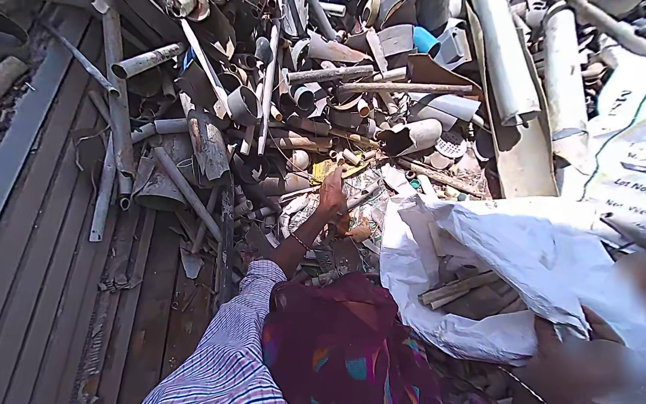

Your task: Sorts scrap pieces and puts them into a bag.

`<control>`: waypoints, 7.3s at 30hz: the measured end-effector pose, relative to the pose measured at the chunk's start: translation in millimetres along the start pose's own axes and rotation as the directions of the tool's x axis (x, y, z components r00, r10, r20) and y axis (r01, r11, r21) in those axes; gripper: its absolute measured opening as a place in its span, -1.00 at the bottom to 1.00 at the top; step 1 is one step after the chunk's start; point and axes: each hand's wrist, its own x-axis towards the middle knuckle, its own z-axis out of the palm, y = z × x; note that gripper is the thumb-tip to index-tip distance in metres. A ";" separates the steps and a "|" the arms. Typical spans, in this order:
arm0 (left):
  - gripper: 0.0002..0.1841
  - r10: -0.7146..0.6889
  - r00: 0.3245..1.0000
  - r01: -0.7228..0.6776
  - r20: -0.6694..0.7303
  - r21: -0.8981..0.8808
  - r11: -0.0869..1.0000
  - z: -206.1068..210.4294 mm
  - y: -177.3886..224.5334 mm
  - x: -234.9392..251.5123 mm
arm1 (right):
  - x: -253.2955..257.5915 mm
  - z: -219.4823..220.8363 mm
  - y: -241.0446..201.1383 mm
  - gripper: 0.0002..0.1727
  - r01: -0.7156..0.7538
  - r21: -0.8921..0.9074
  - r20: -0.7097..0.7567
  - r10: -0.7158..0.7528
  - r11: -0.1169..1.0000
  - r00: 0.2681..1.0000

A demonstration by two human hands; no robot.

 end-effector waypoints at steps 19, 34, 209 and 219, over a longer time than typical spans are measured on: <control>-0.56 -0.153 0.934 0.098 0.322 0.181 0.979 35.5 -21.1 -20.9 | 0.2 0.3 -1.4 -0.43 -0.035 -0.004 0.003 0.035 0.999 0.999; -0.69 0.164 0.984 -0.176 -0.070 -0.235 0.956 16.0 -0.8 -68.5 | 2.3 -2.2 6.1 -0.44 0.006 -0.013 0.018 -0.005 1.000 1.000; -0.77 -0.143 0.728 0.655 0.671 -0.618 0.434 -44.2 61.5 -139.6 | -57.8 82.0 3.8 -0.62 -0.615 0.469 0.581 0.304 0.634 0.755; -0.67 -0.018 0.696 0.646 0.718 -0.614 0.454 -44.1 61.6 -146.2 | -57.4 81.7 4.2 -0.58 -0.566 0.481 0.554 0.268 0.670 0.788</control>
